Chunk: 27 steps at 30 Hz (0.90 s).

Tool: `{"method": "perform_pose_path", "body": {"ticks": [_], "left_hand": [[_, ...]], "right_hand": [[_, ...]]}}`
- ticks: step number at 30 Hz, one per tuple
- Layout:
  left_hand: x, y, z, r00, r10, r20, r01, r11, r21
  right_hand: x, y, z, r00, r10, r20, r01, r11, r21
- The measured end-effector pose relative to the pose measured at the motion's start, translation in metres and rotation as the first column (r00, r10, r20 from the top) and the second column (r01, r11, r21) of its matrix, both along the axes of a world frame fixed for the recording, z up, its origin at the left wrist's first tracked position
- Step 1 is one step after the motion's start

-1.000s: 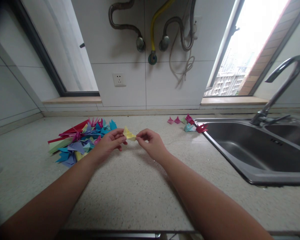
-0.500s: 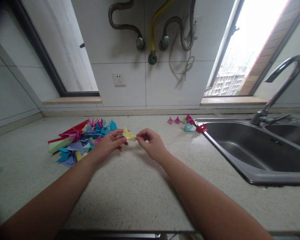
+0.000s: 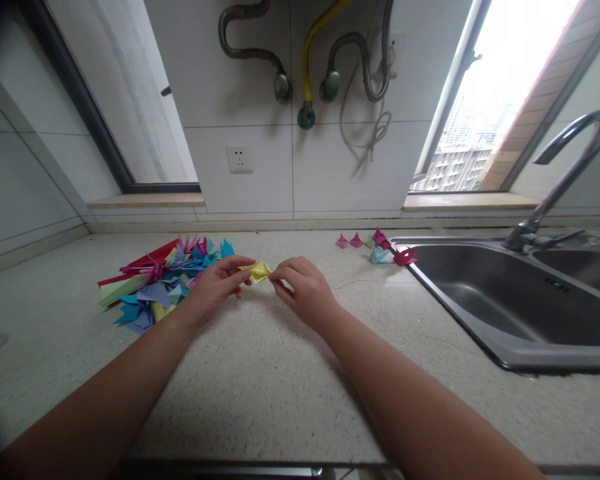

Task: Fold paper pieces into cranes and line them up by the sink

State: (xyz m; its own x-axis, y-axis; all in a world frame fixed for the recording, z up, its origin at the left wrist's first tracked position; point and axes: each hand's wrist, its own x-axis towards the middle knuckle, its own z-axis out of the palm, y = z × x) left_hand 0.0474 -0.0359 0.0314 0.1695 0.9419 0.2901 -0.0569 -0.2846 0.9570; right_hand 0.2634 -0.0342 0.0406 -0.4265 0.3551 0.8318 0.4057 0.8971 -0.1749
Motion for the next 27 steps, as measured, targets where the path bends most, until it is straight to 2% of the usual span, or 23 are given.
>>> {"method": "perform_pose_path", "body": {"ticks": [5, 8, 13, 18, 20, 23, 25, 27], "left_hand": [[-0.002, 0.002, -0.002, 1.000, 0.021, -0.014, -0.021, 1.000, 0.011], [-0.002, 0.004, -0.005, 0.999, 0.023, -0.029, -0.024, 1.000, -0.019], [0.004, 0.015, -0.024, 0.998, 0.022, -0.054, -0.026, 0.997, -0.073], [0.011, 0.025, -0.039, 0.973, -0.008, -0.232, -0.014, 0.996, -0.090], [0.011, 0.026, -0.039, 0.957, -0.018, -0.290, 0.003, 0.999, -0.053], [0.009, 0.028, -0.038, 0.935, -0.037, -0.352, 0.040, 0.999, 0.002], [0.007, 0.028, -0.038, 0.925, -0.048, -0.376, 0.056, 0.998, 0.011], [0.006, 0.029, -0.038, 0.916, -0.056, -0.397, 0.068, 0.998, 0.017]], "right_hand": [[0.002, 0.002, 0.000, 0.998, -0.008, 0.066, 0.006, 0.999, 0.035], [0.004, 0.004, -0.001, 0.995, -0.012, 0.099, 0.011, 1.000, 0.014], [0.008, 0.010, -0.005, 0.997, -0.068, 0.033, 0.072, 0.991, -0.113], [0.027, 0.030, -0.001, 0.963, -0.267, -0.045, 0.248, 0.935, -0.252], [0.044, 0.045, 0.005, 0.918, -0.392, -0.056, 0.360, 0.886, -0.293], [0.077, 0.074, 0.020, 0.801, -0.597, -0.048, 0.546, 0.760, -0.353], [0.102, 0.095, 0.031, 0.693, -0.720, 0.019, 0.681, 0.647, -0.343], [0.126, 0.115, 0.040, 0.561, -0.823, 0.089, 0.800, 0.511, -0.314]]}}
